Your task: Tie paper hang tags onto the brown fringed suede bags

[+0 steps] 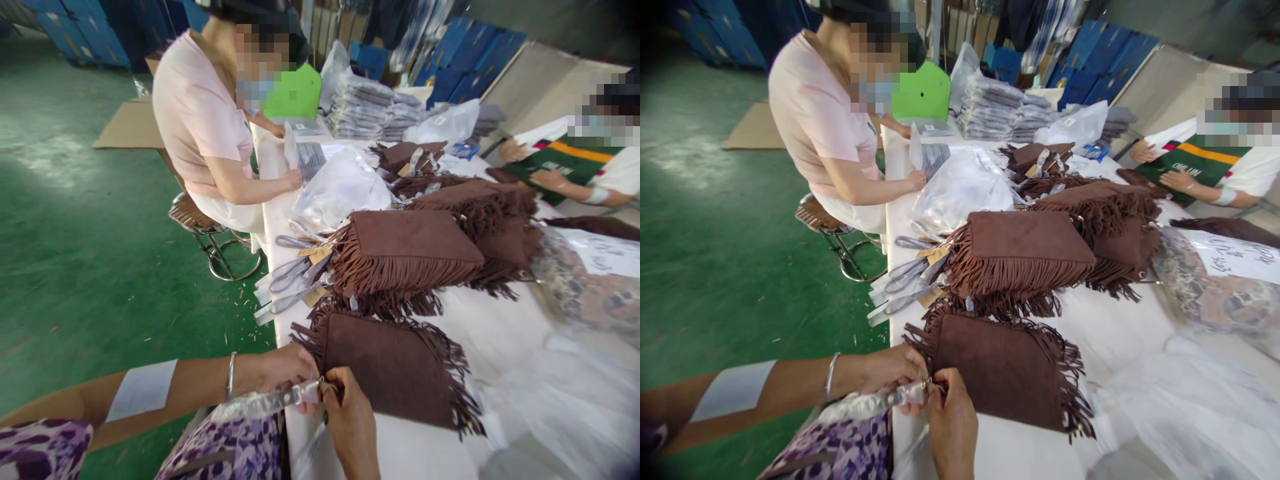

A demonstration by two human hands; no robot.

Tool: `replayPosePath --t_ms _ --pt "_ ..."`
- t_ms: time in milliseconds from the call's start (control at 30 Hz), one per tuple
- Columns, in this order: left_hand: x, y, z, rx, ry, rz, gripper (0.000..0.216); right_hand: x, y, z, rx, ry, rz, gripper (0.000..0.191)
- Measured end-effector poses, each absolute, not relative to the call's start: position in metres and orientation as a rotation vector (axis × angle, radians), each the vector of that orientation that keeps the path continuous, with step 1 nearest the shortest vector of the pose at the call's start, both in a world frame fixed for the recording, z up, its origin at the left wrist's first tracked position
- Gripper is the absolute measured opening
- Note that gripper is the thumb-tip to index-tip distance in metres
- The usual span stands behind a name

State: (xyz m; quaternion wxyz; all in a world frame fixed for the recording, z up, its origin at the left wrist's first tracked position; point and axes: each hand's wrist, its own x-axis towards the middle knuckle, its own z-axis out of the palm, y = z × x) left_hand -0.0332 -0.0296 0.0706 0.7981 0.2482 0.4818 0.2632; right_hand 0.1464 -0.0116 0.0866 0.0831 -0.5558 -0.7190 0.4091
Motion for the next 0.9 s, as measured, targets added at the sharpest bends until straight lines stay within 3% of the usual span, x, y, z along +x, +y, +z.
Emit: replayPosePath --t_ms 300,667,900 --pt "-0.027 -0.035 0.066 0.473 0.990 0.639 0.012 0.152 -0.015 0.081 -1.499 -2.005 1.329 0.022" --pt "-0.016 -0.046 0.070 0.817 1.265 0.707 0.014 0.159 -0.034 0.063 -1.407 -2.048 1.175 0.022" --pt "-0.032 -0.054 0.063 1.062 1.479 0.779 0.008 0.165 -0.053 0.043 -1.347 -1.938 0.958 0.032"
